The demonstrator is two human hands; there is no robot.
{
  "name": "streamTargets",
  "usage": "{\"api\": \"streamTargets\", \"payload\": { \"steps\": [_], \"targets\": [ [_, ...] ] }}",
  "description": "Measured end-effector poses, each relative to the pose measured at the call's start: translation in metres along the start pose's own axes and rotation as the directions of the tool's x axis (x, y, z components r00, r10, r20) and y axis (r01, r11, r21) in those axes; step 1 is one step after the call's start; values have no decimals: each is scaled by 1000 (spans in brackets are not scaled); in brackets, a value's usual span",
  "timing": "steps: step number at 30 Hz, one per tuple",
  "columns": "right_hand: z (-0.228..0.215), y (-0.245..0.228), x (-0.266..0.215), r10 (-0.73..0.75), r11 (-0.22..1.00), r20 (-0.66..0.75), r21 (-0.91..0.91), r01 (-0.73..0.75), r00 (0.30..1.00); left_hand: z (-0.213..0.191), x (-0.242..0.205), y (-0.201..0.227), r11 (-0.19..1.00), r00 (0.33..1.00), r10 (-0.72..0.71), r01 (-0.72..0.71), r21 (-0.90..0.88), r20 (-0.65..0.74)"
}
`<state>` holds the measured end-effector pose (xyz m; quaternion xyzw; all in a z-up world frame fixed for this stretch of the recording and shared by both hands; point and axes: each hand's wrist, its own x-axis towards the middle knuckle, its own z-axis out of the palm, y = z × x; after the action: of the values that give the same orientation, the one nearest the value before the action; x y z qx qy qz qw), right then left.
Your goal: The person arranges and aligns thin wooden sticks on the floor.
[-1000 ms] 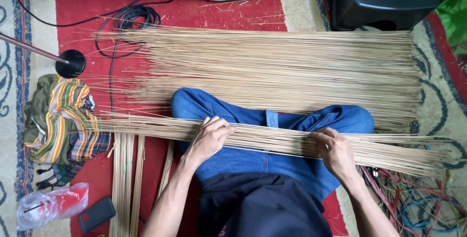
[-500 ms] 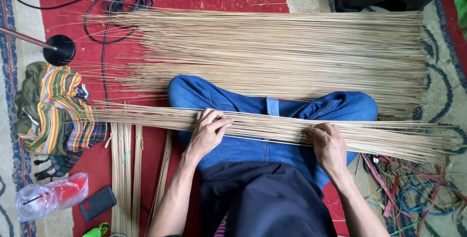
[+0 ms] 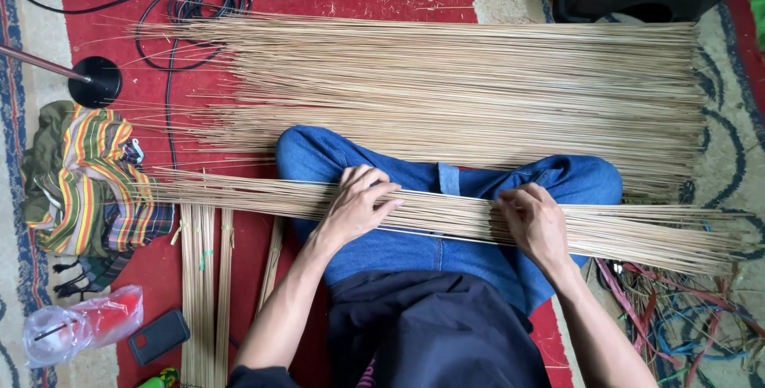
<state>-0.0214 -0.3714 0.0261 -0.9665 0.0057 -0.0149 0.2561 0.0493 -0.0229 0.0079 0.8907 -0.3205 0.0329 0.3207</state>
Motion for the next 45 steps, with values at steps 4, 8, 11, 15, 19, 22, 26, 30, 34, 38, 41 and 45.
{"api": "streamTargets", "payload": {
  "steps": [4, 8, 11, 15, 19, 22, 26, 30, 34, 38, 41, 45],
  "targets": [
    [19, 10, 57, 38, 999, 39, -32, -37, 998, 25, 45, -24, 999, 988, -32, 32, 3, 149],
    [57, 37, 113, 71, 987, 179, -155, -44, 981, 86, 74, -94, 980, 946, -98, 37, 198, 308],
    [82, 57, 145, 49, 975, 240, -220, 5, 969, 129, 82, -145, 955, 911, -191, 86, 284, 366],
    [125, 99, 154, 44, 959, 280, -280, 37, 959, 129, 75, -150, 919, 826, -375, 274, 282, 421],
    [131, 111, 149, 60, 969, 282, -248, 12, 958, 145, 69, -157, 881, 773, -473, 397, 259, 422],
    [129, 110, 148, 44, 965, 274, -259, 30, 961, 144, 60, -160, 917, 833, -390, 312, 250, 392],
    [128, 111, 146, 41, 967, 296, -251, 36, 954, 141, 58, -155, 878, 780, -476, 395, 271, 407],
    [109, 96, 148, 79, 978, 312, -206, -14, 947, 109, 70, -121, 858, 769, -508, 414, 304, 388],
    [97, 92, 147, 100, 985, 291, -161, -55, 951, 101, 77, -115, 896, 812, -429, 325, 304, 396],
    [106, 107, 152, 88, 995, 296, -68, -71, 951, 106, 88, -125, 919, 829, -368, 255, 301, 421],
    [105, 108, 147, 62, 997, 270, -60, -47, 961, 101, 84, -114, 931, 801, -362, 280, 236, 476],
    [87, 93, 154, 28, 999, 196, -24, -23, 980, 67, 99, -94, 965, 889, -261, 229, 128, 377]
  ]
}}
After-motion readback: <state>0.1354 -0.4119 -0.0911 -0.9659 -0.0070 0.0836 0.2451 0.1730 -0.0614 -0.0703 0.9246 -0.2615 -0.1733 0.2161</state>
